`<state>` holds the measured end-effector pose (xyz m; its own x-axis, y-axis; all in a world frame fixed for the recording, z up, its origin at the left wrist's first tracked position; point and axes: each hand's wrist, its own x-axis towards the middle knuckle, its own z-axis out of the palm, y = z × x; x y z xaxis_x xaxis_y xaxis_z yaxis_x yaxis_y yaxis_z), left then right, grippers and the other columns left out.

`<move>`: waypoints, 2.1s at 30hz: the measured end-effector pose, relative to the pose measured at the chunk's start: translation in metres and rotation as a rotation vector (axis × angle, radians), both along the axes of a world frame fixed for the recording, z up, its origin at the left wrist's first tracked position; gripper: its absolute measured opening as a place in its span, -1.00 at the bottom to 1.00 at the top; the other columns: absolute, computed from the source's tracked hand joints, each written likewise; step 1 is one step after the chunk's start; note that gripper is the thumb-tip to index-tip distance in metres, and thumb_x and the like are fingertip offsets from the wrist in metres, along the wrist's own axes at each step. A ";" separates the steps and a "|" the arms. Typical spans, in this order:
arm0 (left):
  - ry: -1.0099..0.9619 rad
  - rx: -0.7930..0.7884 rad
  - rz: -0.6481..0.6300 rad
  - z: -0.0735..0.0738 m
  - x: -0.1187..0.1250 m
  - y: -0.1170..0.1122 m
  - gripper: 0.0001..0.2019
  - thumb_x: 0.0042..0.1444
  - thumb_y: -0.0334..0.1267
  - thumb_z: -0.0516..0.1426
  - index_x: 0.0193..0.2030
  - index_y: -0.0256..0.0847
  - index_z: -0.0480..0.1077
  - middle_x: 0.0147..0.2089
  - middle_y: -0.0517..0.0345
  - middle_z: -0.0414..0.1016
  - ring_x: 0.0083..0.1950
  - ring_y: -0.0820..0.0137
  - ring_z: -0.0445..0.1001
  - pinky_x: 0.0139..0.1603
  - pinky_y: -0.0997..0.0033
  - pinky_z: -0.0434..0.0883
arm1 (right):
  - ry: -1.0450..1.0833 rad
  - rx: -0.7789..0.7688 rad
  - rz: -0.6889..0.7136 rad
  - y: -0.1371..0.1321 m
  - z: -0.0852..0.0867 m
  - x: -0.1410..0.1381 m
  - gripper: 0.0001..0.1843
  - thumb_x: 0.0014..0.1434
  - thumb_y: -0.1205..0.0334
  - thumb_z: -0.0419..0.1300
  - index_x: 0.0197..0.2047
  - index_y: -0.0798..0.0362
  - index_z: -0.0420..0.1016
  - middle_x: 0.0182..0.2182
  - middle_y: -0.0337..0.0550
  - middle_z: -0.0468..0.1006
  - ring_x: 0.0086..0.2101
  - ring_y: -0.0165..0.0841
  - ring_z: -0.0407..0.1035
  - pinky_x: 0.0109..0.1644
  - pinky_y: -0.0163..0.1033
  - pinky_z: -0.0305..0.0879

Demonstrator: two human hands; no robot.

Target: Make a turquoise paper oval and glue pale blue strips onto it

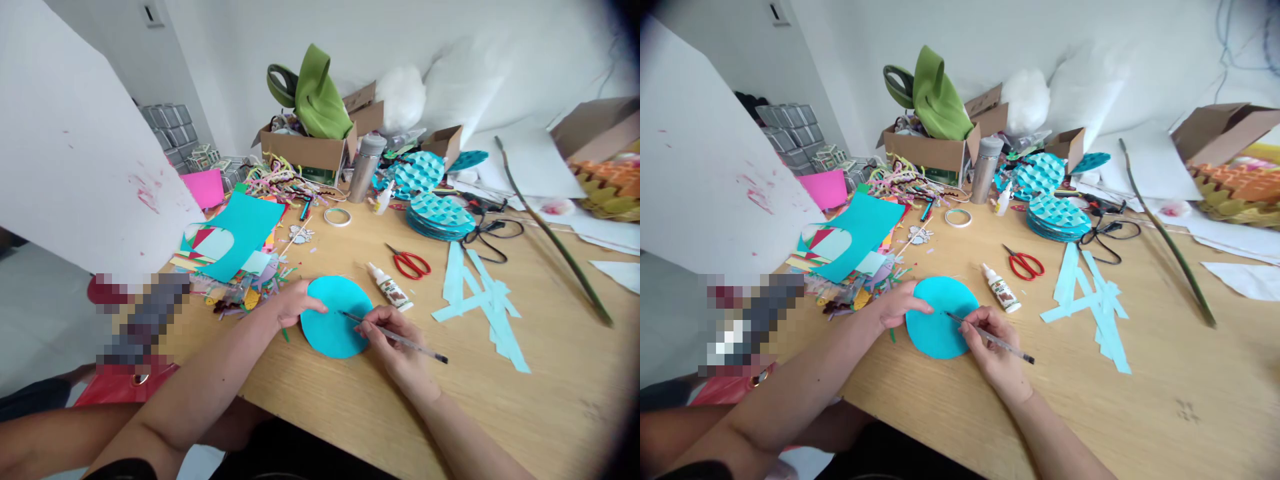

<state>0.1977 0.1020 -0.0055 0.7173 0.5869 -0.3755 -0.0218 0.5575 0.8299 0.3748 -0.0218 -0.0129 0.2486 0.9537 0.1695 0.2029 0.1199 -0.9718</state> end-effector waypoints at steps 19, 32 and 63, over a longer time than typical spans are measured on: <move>0.026 -0.015 0.010 -0.003 0.000 0.002 -0.42 -0.42 -0.36 0.40 -0.09 -0.19 0.53 -0.14 -0.01 0.63 0.01 -0.02 0.53 -0.02 0.09 0.42 | 0.009 -0.008 0.021 0.003 -0.004 -0.001 -0.76 0.17 0.08 0.23 -0.42 0.05 0.42 -0.55 -0.18 0.49 -0.54 -0.38 0.39 -0.51 -0.32 0.29; -0.024 0.014 -0.027 -0.007 -0.001 0.002 -0.53 -0.36 -0.32 0.42 -0.18 -0.19 0.54 -0.18 0.00 0.64 -0.04 0.00 0.55 0.03 0.03 0.40 | -0.008 -0.026 -0.019 0.003 -0.011 -0.001 -0.75 0.16 0.06 0.23 -0.43 0.04 0.41 -0.57 -0.20 0.47 -0.57 -0.40 0.33 -0.53 -0.32 0.25; 0.004 -0.030 0.006 -0.005 0.000 0.004 -0.40 -0.44 -0.39 0.41 -0.09 -0.25 0.54 -0.13 -0.06 0.63 -0.03 0.00 0.55 -0.03 0.09 0.43 | 0.022 -0.081 -0.003 0.006 -0.009 -0.003 -0.70 0.13 -0.01 0.25 -0.42 0.06 0.41 -0.59 -0.21 0.48 -0.62 -0.45 0.30 -0.59 -0.37 0.22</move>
